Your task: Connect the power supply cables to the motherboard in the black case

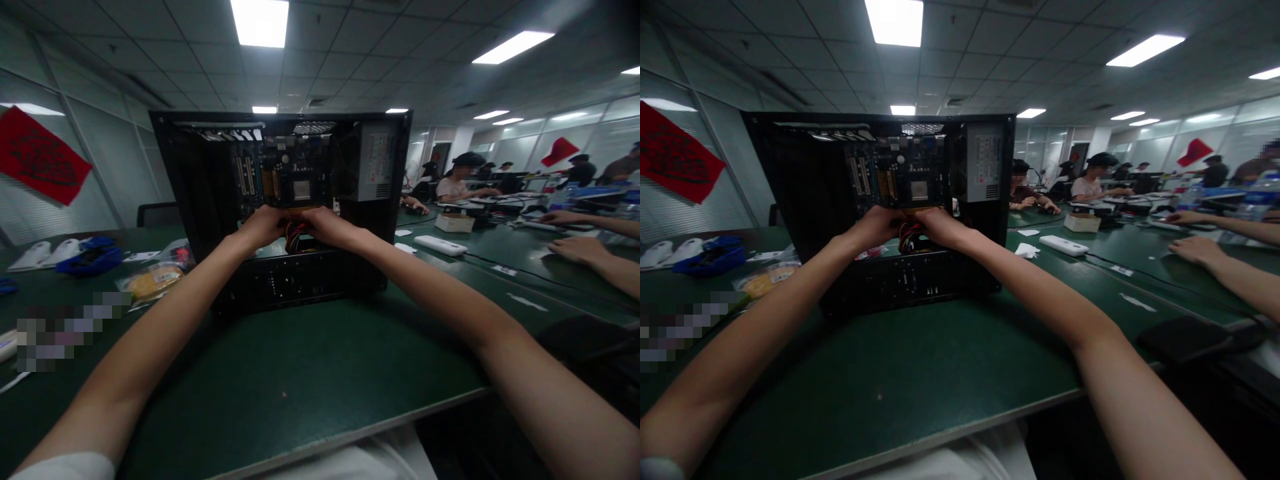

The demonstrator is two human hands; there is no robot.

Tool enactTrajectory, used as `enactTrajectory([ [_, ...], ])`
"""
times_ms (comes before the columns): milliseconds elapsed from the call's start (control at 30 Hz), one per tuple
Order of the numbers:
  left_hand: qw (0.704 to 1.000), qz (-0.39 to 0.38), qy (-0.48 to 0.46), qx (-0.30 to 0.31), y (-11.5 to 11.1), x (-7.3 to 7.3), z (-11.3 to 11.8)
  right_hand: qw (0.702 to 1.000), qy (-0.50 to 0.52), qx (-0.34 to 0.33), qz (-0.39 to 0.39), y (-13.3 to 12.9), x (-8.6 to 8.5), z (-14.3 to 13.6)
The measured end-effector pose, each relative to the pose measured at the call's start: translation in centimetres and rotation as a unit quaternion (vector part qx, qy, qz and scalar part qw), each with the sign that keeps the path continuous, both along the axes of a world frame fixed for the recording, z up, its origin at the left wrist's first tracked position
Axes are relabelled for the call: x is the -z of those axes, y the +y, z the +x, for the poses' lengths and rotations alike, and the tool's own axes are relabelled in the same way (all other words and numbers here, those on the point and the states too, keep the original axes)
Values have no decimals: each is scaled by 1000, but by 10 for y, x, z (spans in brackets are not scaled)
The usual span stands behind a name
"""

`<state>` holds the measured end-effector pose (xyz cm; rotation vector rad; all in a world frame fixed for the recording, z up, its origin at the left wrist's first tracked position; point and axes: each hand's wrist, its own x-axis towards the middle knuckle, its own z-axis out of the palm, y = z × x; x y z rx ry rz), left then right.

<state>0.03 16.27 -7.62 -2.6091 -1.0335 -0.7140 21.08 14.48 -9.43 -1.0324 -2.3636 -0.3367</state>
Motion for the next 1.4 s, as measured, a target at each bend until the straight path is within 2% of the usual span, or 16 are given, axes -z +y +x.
enactTrajectory([
  [133,998,12,58,-25,-7,0,5,996,-87,33,-3,-8,-9,8],
  [300,988,41,128,-80,-12,-6,25,988,-139,69,20,-8,-19,18],
  [400,979,62,160,-114,-7,-8,35,979,-178,89,38,-4,-17,17],
  [533,966,71,207,-138,-2,-4,36,966,-228,117,18,-2,-12,11],
  [700,970,63,187,-142,-4,3,30,973,-205,104,9,-4,-6,8],
  [900,974,61,172,-135,3,7,34,977,-197,76,16,3,0,10],
  [1033,970,63,180,-151,3,8,37,977,-197,80,23,5,0,10],
  [1400,976,52,160,-136,5,10,34,978,-193,77,3,3,1,11],
])
